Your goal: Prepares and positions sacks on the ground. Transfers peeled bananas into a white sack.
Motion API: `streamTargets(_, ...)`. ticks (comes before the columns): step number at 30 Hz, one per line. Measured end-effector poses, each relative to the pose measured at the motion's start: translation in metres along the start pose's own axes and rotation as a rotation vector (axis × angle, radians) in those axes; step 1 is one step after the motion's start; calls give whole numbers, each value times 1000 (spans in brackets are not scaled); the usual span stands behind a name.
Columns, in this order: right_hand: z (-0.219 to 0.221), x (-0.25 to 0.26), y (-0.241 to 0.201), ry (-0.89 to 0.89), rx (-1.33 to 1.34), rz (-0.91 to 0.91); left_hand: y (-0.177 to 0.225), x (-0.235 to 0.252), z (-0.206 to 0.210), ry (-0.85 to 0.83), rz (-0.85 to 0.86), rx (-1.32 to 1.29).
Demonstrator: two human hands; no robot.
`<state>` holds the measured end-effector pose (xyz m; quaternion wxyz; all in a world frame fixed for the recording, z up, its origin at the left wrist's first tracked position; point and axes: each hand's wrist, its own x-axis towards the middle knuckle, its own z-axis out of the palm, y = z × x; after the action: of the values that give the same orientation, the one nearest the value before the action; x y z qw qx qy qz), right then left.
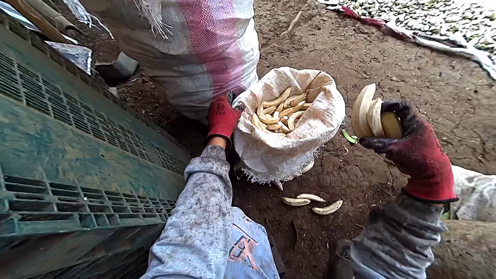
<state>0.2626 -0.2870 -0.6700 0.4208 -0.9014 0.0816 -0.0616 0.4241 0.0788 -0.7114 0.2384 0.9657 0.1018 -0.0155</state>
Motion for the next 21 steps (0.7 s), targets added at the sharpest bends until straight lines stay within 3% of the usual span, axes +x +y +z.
streamTargets(2,9,37,-43,-5,-151,-147,2,0,2,8,7,4)
streamTargets(5,39,60,-64,-273,-233,-234,-2,1,1,30,-12,-14)
streamTargets(7,61,32,-33,-246,-128,-176,-4,3,2,46,-14,-35)
streamTargets(9,88,10,24,-304,-88,6,-4,4,4,35,-24,-16)
streamTargets(11,119,-12,80,-653,-167,240,-2,3,6,10,-48,8)
streamTargets(13,162,-38,112,-880,-313,286,2,4,7,24,-63,-22)
streamTargets(16,216,-72,111,-938,-611,187,6,6,9,30,-82,-33)
streamTargets(21,230,-83,113,-895,-617,176,2,4,7,26,-73,-24)
